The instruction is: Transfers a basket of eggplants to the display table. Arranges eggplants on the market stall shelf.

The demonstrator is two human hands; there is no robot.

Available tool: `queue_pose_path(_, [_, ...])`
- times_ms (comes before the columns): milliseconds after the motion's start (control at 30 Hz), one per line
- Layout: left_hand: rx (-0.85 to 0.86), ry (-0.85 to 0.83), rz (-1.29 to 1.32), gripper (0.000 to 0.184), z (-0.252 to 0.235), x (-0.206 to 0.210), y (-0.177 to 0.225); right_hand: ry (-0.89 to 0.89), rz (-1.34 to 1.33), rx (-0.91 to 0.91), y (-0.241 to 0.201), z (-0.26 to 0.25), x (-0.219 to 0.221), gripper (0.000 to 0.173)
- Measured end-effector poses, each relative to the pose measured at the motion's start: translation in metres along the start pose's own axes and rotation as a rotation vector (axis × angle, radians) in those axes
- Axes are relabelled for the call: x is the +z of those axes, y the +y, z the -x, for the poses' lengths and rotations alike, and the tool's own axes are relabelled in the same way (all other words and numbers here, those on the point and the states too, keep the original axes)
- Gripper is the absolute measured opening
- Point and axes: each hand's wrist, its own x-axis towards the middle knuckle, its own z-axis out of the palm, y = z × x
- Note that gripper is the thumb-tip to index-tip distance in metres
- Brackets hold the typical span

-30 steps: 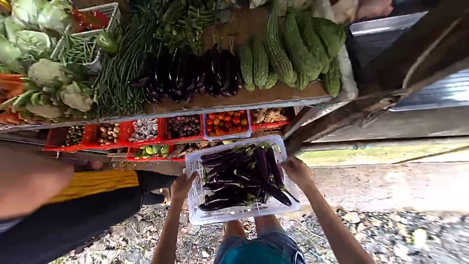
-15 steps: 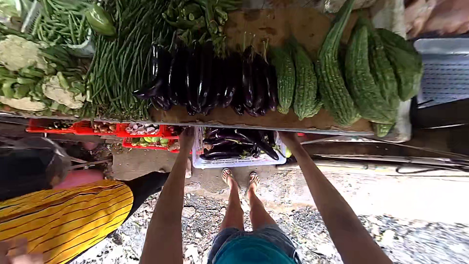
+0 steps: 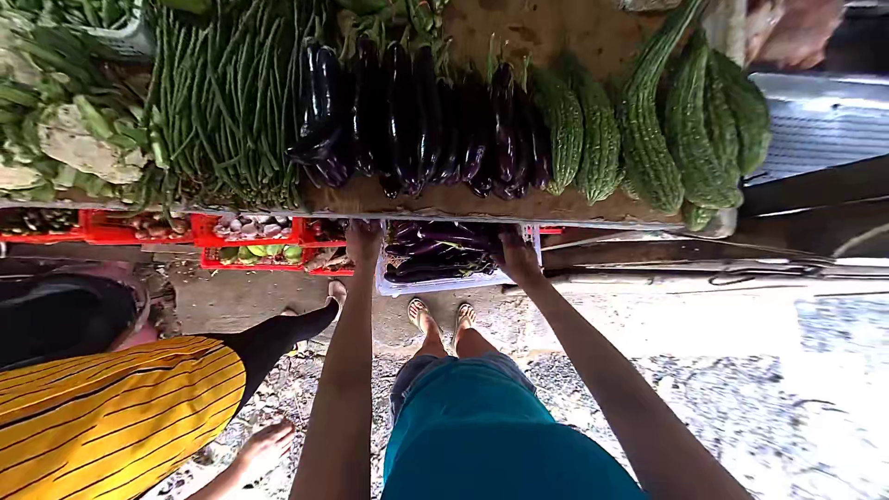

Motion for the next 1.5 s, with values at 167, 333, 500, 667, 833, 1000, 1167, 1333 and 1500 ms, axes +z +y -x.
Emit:
queue_pose_path(167, [0.19,0.128,0.215,0.06,-0.013,0.012,-0.012,0.085,0.061,-0.143,-0.009,0.034,-0.023,0.046])
queue_pose_path(333, [0.351,0.224,0.203,0.06,-0.013,0.013,-0.012,-0.045,-0.692,-0.194,-0.006,0.109,-0.08,0.051])
queue_pose_path(500, [0.284,0.178,0.044,0.054,-0.002,0.012,0.003,-0.446,-1.624,-0.21,-0.005,0.134,-0.11,0.05])
queue_pose_path(667, [0.248,0.15,0.072,0.051,-0.005,0.01,0.01,-0.509,-1.696,-0.278,-0.013,0.135,-0.128,0.049])
queue_pose_path(833, [0.168,0.142,0.131,0.044,-0.006,0.002,0.013,-0.43,-1.709,-0.297,-0.02,0.132,-0.133,0.051])
queue_pose_path(1000, [0.185,0.146,0.222,0.043,-0.011,0.004,0.005,-0.356,-1.699,-0.322,-0.024,0.132,-0.135,0.064])
queue_pose_path(1167, [0.175,0.14,0.22,0.045,-0.012,0.004,0.003,-0.315,-1.898,-0.187,-0.043,0.139,-0.142,0.053])
queue_pose_path(1333, [0.226,0.139,0.234,0.041,-0.011,0.004,-0.001,-0.392,-2.06,-0.308,-0.041,0.134,-0.14,0.042])
queue_pose_path(1500, [0.294,0.179,-0.026,0.037,0.006,0.001,0.008,-0.355,-1.968,-0.297,-0.035,0.123,-0.139,0.057])
